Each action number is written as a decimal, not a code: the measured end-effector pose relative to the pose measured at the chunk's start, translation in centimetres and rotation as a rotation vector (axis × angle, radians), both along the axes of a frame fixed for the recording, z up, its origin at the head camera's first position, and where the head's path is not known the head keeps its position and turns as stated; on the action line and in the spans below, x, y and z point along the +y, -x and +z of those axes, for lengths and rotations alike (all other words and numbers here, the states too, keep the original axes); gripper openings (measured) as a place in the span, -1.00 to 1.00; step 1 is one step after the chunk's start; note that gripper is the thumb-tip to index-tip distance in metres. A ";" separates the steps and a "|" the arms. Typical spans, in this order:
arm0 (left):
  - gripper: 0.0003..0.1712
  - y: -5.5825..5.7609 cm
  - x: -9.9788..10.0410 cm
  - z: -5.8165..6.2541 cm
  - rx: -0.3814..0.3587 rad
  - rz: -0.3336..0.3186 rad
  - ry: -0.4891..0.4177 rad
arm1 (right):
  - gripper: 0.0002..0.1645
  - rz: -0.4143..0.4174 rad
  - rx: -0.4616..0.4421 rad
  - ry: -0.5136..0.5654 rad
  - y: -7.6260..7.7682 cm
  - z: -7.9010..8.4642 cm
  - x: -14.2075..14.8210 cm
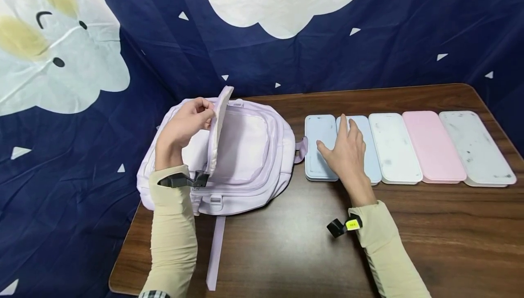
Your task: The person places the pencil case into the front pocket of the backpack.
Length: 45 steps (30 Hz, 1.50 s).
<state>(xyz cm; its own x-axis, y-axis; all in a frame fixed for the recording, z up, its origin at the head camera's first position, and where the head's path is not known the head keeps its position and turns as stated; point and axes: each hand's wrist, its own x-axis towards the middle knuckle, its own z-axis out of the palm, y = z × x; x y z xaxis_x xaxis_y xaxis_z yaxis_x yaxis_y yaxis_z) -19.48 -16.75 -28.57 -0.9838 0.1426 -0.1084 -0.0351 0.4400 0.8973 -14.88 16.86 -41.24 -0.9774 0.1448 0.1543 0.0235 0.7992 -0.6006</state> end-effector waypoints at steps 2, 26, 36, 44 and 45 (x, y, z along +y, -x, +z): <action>-0.93 0.0 -0.2 0.2 -0.005 0.000 -0.010 | 0.12 0.002 -0.006 -0.002 0.0 -0.4 -0.2; -0.89 -0.2 -1.8 1.4 0.001 -0.001 -0.055 | 0.18 0.045 -0.124 -0.007 -1.7 -2.7 -2.8; -0.76 -0.3 -1.9 1.6 -0.003 0.019 -0.036 | 0.24 0.050 -0.095 -0.184 -2.8 -3.0 -4.3; -0.73 -0.3 -2.0 1.6 0.022 0.056 -0.045 | 0.18 0.056 -0.131 -0.182 -3.5 -3.4 -5.2; -0.73 -0.3 -2.0 1.6 0.025 0.058 -0.048 | 0.15 0.054 -0.128 -0.179 -3.6 -3.5 -5.2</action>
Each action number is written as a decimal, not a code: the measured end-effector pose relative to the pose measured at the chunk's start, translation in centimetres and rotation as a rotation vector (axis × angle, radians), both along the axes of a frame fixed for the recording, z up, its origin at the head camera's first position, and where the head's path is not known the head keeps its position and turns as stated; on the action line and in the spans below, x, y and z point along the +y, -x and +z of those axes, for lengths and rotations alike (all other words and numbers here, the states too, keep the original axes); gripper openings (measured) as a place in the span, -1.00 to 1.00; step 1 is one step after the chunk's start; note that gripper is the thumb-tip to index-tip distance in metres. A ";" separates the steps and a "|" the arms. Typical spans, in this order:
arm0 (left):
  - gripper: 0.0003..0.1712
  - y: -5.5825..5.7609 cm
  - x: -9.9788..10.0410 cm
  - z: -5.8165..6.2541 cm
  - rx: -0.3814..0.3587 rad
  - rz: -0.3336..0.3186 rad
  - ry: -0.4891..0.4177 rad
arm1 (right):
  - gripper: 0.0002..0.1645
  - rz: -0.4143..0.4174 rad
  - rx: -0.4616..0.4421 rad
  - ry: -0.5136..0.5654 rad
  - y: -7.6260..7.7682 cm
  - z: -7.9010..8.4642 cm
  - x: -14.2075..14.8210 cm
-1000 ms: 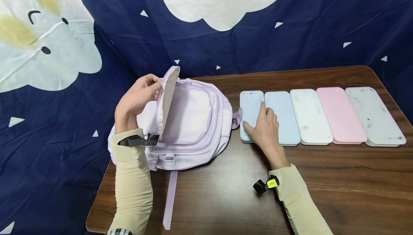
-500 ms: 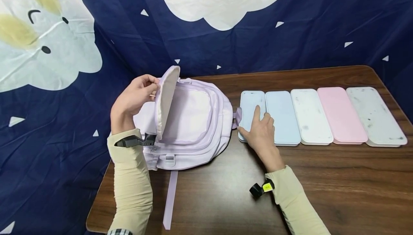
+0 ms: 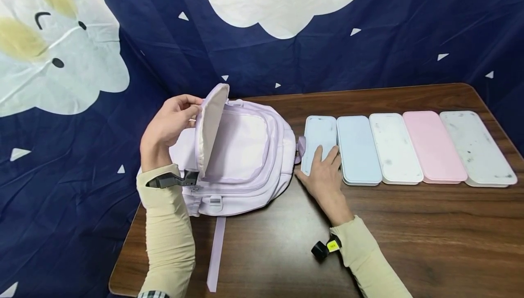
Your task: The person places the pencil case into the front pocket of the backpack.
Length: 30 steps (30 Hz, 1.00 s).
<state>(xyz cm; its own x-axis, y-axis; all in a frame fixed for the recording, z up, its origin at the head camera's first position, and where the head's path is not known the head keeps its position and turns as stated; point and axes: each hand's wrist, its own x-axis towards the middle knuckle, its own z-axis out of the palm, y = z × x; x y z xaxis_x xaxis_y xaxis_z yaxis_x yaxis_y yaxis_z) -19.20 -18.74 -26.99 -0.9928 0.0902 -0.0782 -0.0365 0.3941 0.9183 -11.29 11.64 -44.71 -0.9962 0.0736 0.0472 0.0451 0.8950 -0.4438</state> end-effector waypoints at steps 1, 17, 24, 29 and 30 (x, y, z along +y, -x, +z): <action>-0.73 0.0 0.0 0.0 0.003 0.000 -0.003 | 0.14 -0.004 0.001 0.007 0.0 0.0 0.0; -0.68 -0.2 0.1 0.0 0.029 0.018 -0.022 | -0.05 -0.019 0.089 0.076 0.1 1.1 2.0; -0.69 -0.2 0.1 -0.1 0.057 0.028 -0.034 | -0.12 0.002 0.183 0.093 0.8 1.5 3.6; -0.70 -0.3 0.1 -0.2 0.061 0.031 -0.031 | -0.12 0.023 0.237 0.152 1.2 2.2 4.4; -0.70 -0.3 0.1 -0.2 0.060 0.033 -0.028 | -0.12 0.029 0.246 0.161 1.2 2.3 4.5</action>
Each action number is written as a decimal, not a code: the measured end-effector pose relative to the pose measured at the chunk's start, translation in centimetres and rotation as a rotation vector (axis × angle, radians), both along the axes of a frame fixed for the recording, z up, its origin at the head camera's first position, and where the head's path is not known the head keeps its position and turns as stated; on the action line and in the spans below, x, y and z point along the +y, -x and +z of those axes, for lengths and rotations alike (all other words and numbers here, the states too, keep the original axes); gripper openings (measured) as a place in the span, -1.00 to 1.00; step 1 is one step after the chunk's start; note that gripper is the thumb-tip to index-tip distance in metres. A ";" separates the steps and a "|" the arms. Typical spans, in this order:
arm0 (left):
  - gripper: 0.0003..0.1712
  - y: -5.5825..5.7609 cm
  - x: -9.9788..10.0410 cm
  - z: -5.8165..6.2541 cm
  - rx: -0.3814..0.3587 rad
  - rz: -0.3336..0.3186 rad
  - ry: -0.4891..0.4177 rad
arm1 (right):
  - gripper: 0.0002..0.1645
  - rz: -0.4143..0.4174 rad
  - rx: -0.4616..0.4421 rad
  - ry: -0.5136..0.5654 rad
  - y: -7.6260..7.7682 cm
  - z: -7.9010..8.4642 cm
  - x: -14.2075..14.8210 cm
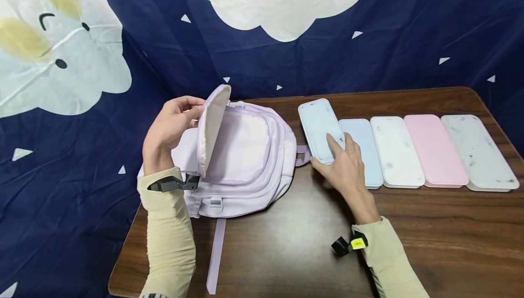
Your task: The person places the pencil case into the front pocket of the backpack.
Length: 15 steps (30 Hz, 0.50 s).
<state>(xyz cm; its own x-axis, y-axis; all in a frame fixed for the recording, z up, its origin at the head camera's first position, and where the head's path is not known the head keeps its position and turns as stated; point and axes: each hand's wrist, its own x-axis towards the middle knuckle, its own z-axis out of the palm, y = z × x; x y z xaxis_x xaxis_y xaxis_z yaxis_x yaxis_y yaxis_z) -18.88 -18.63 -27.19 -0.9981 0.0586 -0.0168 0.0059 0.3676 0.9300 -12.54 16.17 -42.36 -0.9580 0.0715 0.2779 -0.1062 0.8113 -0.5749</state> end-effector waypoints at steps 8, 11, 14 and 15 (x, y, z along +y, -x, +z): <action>-0.69 -0.2 0.0 -0.1 -0.008 0.002 0.003 | -0.14 0.036 0.047 0.045 0.3 0.8 0.5; -0.69 -0.2 0.0 -0.2 -0.005 0.007 0.002 | -0.13 0.045 0.044 0.059 0.4 1.1 0.5; -0.69 -0.2 0.0 -0.1 0.002 0.009 0.001 | -0.13 0.061 0.042 0.073 0.4 1.3 0.4; -0.70 -0.2 0.1 0.0 0.004 0.009 0.001 | -0.13 0.067 0.044 0.078 0.4 1.3 0.4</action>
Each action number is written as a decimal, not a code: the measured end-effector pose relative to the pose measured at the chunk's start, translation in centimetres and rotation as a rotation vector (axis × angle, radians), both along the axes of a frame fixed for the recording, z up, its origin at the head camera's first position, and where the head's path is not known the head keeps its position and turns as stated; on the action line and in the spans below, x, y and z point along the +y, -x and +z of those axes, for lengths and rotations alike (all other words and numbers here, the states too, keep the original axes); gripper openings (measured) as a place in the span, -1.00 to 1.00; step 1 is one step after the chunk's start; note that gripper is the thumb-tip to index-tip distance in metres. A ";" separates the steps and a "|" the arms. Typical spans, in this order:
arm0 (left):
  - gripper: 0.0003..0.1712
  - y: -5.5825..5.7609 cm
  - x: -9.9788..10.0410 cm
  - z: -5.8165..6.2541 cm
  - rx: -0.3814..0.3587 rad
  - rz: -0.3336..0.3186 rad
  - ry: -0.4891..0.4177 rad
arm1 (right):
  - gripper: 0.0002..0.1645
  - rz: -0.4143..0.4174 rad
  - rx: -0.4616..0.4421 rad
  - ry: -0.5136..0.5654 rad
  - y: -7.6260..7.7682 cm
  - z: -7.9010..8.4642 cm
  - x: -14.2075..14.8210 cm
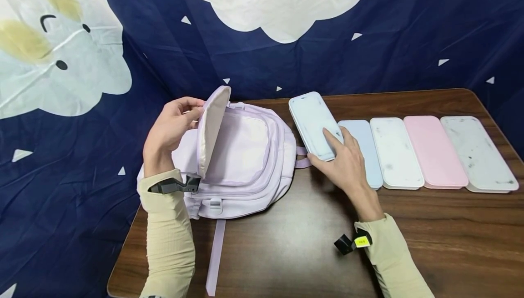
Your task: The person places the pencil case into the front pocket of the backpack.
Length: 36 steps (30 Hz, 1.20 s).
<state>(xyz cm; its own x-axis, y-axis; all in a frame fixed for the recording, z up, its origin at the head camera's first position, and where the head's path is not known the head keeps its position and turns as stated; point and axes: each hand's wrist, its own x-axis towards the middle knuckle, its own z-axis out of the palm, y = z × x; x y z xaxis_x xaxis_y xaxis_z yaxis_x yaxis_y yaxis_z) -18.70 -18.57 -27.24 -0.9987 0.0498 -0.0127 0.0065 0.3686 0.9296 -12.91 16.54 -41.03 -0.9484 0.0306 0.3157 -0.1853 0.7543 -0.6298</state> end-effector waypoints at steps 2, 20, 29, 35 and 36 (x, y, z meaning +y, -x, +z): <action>-0.70 0.0 0.1 0.0 0.003 -0.001 0.003 | -0.13 0.018 0.004 0.005 -0.1 0.0 -0.1; -0.70 -0.2 0.1 -0.1 0.010 -0.019 0.051 | -0.09 0.310 0.020 -0.134 0.6 -0.2 -4.4; -0.68 -0.4 0.0 -0.1 0.003 -0.035 0.096 | -0.10 0.471 0.071 -0.212 0.8 -0.7 -6.9; -0.70 -0.4 0.3 -0.2 0.019 -0.045 0.077 | -0.13 0.563 0.093 -0.210 1.7 -0.7 -8.3; -0.70 -0.3 0.3 -0.2 0.019 -0.046 0.073 | -0.13 0.575 0.090 -0.216 1.9 -0.6 -8.4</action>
<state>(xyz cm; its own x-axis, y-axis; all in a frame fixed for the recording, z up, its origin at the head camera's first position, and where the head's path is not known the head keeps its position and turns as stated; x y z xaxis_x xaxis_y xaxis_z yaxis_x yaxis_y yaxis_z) -18.37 -18.29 -27.41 -0.9954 0.0953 0.0013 0.0428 0.4347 0.8996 -14.78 8.13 -41.62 -0.7637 -0.5508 0.3367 -0.6449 0.6271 -0.4369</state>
